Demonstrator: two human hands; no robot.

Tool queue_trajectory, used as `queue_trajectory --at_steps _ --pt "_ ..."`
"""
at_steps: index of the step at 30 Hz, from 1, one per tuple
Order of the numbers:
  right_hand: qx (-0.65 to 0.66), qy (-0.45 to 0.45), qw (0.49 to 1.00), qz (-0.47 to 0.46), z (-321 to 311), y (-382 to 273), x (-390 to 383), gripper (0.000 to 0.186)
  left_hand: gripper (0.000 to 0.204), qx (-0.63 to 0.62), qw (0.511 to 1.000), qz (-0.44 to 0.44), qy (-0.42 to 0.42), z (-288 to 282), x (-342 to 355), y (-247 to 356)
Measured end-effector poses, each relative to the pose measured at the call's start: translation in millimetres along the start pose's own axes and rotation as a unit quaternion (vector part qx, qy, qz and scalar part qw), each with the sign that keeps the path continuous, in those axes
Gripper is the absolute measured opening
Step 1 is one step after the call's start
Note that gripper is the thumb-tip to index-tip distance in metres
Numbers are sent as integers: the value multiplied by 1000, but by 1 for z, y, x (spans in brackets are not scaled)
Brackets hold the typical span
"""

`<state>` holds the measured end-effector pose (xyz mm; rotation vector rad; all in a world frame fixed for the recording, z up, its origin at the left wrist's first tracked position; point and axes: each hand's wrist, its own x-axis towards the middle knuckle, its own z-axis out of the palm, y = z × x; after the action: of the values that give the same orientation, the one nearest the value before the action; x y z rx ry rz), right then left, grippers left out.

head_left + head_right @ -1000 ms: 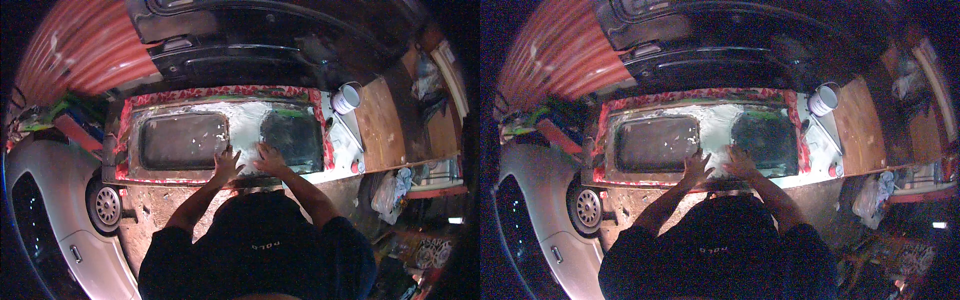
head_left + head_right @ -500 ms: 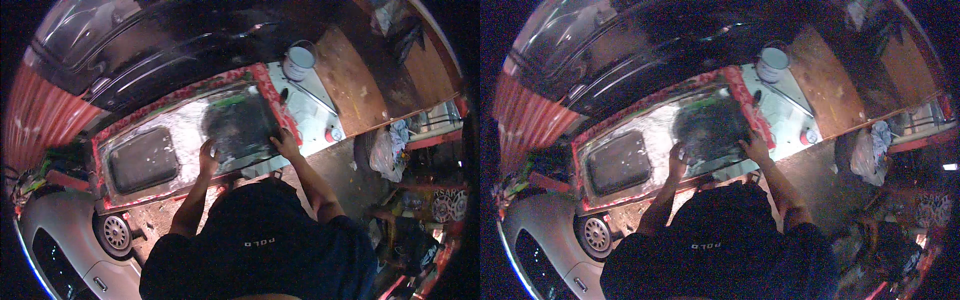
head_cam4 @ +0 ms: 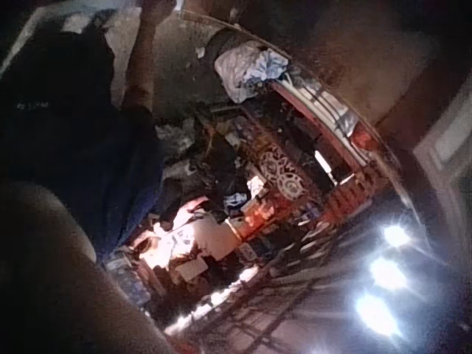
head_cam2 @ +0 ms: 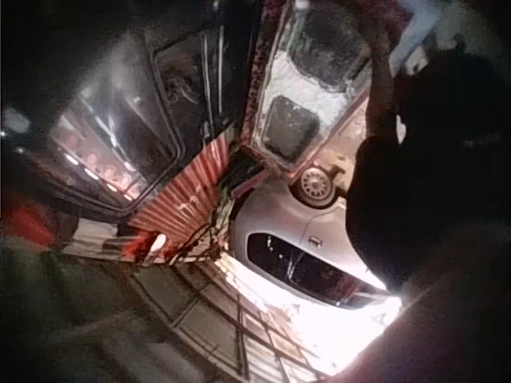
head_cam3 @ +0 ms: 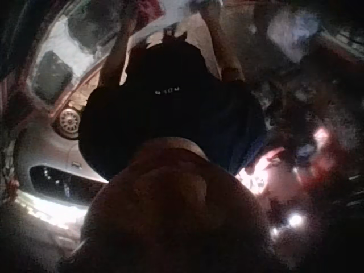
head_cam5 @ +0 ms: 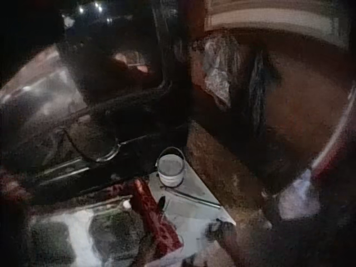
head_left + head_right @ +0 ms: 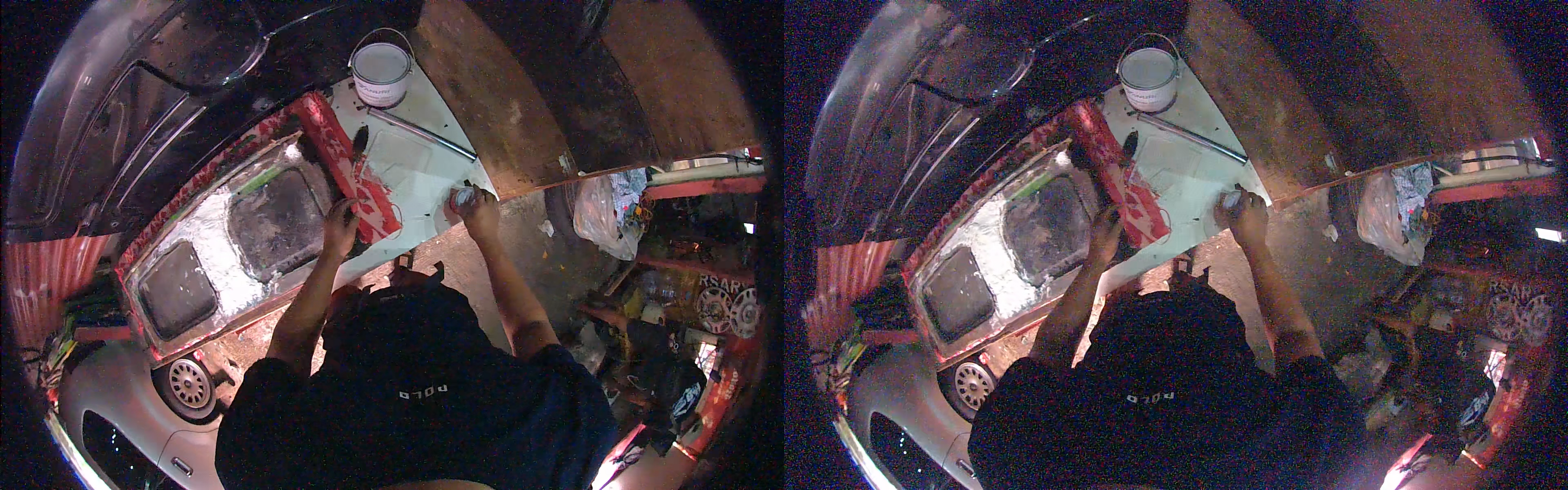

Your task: The person scoops body filler from a container and spreads it onto a car door panel using a putty knife. They repeatedly apply and smooth the filler across the surface of the door.

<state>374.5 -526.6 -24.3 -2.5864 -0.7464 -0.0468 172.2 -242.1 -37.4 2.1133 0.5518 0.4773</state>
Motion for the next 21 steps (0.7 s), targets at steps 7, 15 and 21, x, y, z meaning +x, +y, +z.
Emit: queue_trajectory --at_steps 7,15,21 --pt "55 -112 991 46 -3 20 11 71 29 -8 999 30 -32 34 24 -9" --pt "81 -79 994 0 23 29 19 60 30 -68 993 -91 -25 36 13 -4" --pt "162 -146 975 -50 17 -5 32 57 32 -88 989 -109 -49 27 2 -10"
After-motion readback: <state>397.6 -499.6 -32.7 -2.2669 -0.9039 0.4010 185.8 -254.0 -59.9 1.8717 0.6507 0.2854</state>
